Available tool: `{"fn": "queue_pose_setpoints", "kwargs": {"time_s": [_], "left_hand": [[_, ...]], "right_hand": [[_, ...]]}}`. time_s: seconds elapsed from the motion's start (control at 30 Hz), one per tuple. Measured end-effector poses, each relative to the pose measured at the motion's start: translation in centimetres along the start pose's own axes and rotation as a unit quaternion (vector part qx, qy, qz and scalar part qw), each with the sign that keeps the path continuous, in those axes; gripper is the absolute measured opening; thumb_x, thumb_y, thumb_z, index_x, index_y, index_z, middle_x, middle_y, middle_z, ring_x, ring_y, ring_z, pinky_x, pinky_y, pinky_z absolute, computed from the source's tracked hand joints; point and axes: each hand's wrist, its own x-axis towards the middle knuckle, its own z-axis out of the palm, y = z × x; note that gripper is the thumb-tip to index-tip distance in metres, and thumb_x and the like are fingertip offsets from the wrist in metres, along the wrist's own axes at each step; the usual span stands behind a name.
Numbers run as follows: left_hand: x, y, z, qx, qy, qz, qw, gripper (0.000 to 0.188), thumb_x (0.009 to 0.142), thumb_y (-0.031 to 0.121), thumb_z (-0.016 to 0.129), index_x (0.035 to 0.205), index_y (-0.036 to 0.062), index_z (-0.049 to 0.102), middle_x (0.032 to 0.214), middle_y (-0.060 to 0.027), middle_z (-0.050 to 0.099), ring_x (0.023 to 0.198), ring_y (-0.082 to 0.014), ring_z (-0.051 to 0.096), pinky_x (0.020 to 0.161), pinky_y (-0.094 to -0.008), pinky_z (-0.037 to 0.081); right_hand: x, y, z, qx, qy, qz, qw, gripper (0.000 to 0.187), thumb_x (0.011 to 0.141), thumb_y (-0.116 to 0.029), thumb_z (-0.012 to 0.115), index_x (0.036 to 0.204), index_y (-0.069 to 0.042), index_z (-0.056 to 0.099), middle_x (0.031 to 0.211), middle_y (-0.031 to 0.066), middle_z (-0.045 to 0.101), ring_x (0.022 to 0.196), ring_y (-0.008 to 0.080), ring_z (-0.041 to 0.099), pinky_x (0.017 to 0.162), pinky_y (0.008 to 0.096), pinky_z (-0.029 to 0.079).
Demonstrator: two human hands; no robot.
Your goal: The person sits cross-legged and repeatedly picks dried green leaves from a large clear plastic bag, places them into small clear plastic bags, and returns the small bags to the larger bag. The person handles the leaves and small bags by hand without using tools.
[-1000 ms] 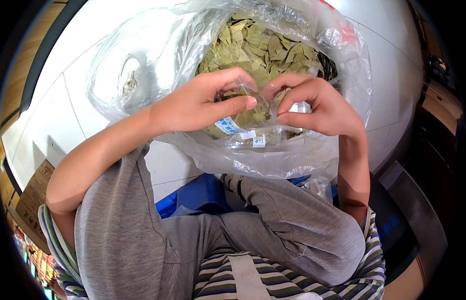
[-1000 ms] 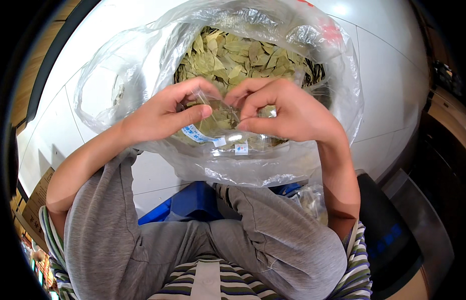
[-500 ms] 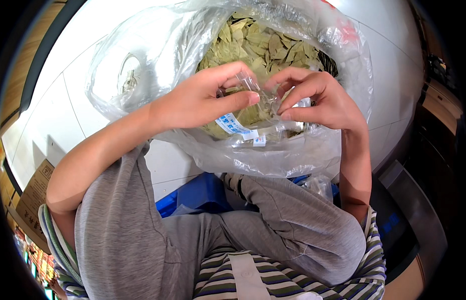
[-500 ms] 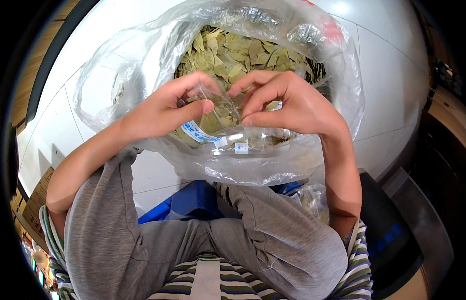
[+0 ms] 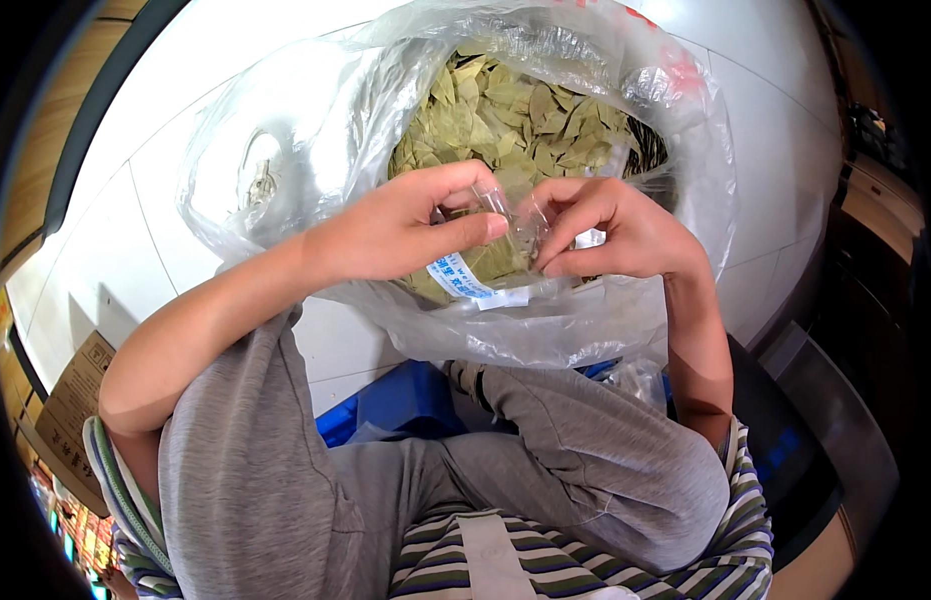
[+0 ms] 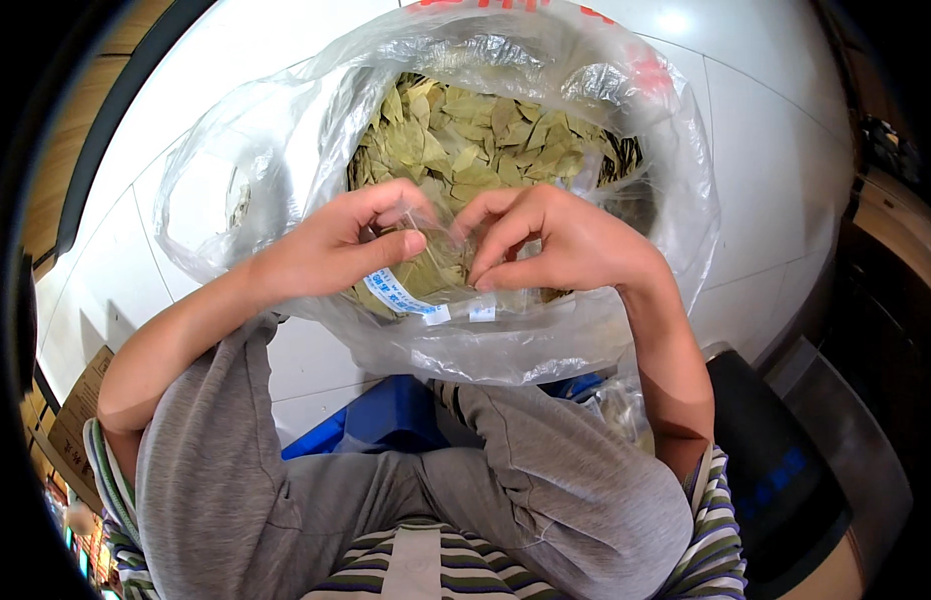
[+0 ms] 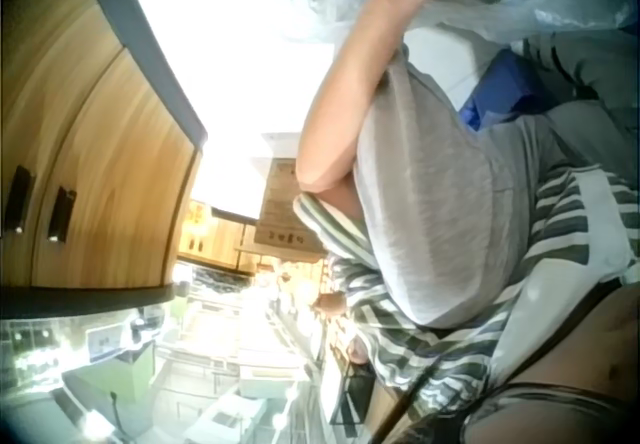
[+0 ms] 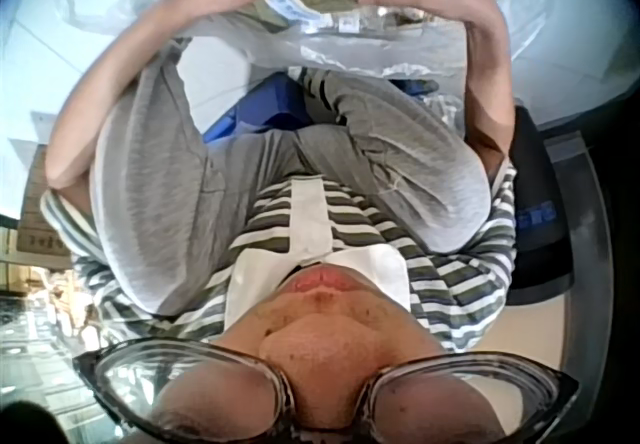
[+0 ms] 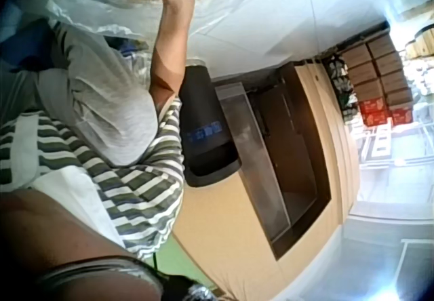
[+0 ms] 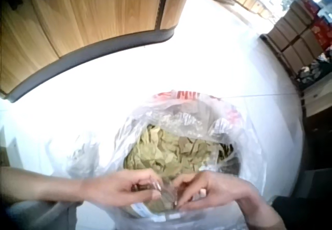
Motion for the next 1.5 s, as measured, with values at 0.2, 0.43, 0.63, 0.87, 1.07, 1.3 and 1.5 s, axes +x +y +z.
{"fn": "queue_pose_setpoints", "kwargs": {"time_s": [0.2, 0.43, 0.63, 0.87, 1.07, 1.3, 1.5], "left_hand": [[-0.3, -0.7, 0.1, 0.025, 0.009, -0.02, 0.999, 0.015, 0.101, 0.018, 0.056, 0.111, 0.0061, 0.057, 0.074, 0.0068, 0.042, 0.068, -0.0033, 0.038, 0.06, -0.0225, 0.033], [-0.3, -2.3, -0.1, 0.024, 0.044, -0.007, 0.999, 0.015, 0.101, 0.02, 0.056, 0.104, 0.0047, 0.057, 0.071, 0.0054, 0.042, 0.066, -0.0034, 0.037, 0.057, -0.0242, 0.032], [-0.3, -2.2, 0.4, 0.048, 0.039, 0.007, 0.998, 0.022, 0.101, 0.026, 0.058, 0.103, 0.0047, 0.057, 0.066, 0.0003, 0.045, 0.061, -0.0087, 0.04, 0.055, -0.0286, 0.034], [-1.0, -1.3, 0.5, 0.131, -0.053, 0.028, 0.99, 0.031, 0.1, 0.029, 0.058, 0.115, 0.0019, 0.055, 0.08, -0.0116, 0.064, 0.07, -0.0183, 0.06, 0.064, -0.0331, 0.046], [-0.9, -1.9, 0.4, 0.153, -0.059, 0.026, 0.986, 0.032, 0.1, 0.029, 0.059, 0.115, 0.0013, 0.055, 0.087, -0.0136, 0.067, 0.074, -0.0227, 0.064, 0.067, -0.0355, 0.049], [-1.2, -2.7, 0.1, 0.152, -0.012, 0.073, 0.986, 0.03, 0.1, 0.028, 0.059, 0.115, 0.0017, 0.056, 0.086, -0.0118, 0.067, 0.073, -0.0212, 0.063, 0.066, -0.0345, 0.048], [-1.6, -1.3, -0.7, 0.096, 0.025, -0.064, 0.993, 0.025, 0.101, 0.025, 0.057, 0.114, 0.0039, 0.056, 0.073, -0.0025, 0.053, 0.067, -0.0085, 0.048, 0.06, -0.0274, 0.039]], "right_hand": [[0.7, 0.9, 1.9, -0.054, -0.003, -0.079, 0.995, 0.014, 0.075, -0.004, 0.08, 0.088, -0.004, 0.077, 0.109, 0.0074, 0.061, 0.098, 0.0201, 0.056, 0.087, 0.0337, 0.044], [0.9, 2.4, 3.9, -0.058, 0.102, -0.107, 0.987, 0.013, 0.076, -0.007, 0.08, 0.088, -0.004, 0.077, 0.113, 0.0082, 0.06, 0.109, 0.0234, 0.054, 0.098, 0.0372, 0.041], [0.4, 1.7, 2.6, -0.001, 0.095, -0.067, 0.993, 0.013, 0.075, -0.004, 0.081, 0.087, -0.003, 0.076, 0.116, 0.0079, 0.062, 0.108, 0.0209, 0.058, 0.093, 0.0358, 0.047], [1.0, 3.0, -0.3, 0.093, 0.188, -0.01, 0.978, 0.031, 0.1, -0.019, 0.057, 0.079, 0.002, 0.065, 0.078, 0.0085, 0.065, 0.075, 0.0137, 0.064, 0.071, 0.0282, 0.051], [7.4, 5.1, 1.4, -0.098, 0.37, -0.013, 0.924, 0.022, 0.092, -0.019, 0.065, 0.083, 0.001, 0.062, 0.071, 0.0008, 0.059, 0.063, 0.0079, 0.051, 0.064, 0.0269, 0.046], [6.0, 5.2, -0.8, 0.011, 0.352, 0.031, 0.936, 0.018, 0.087, -0.008, 0.067, 0.101, 0.004, 0.065, 0.074, -0.0025, 0.059, 0.067, 0.0066, 0.053, 0.063, 0.0231, 0.044], [1.8, 3.5, -1.4, 0.166, 0.319, 0.003, 0.933, 0.017, 0.09, -0.003, 0.061, 0.105, 0.001, 0.066, 0.074, -0.0009, 0.059, 0.066, 0.0062, 0.05, 0.063, 0.0237, 0.041]]}}
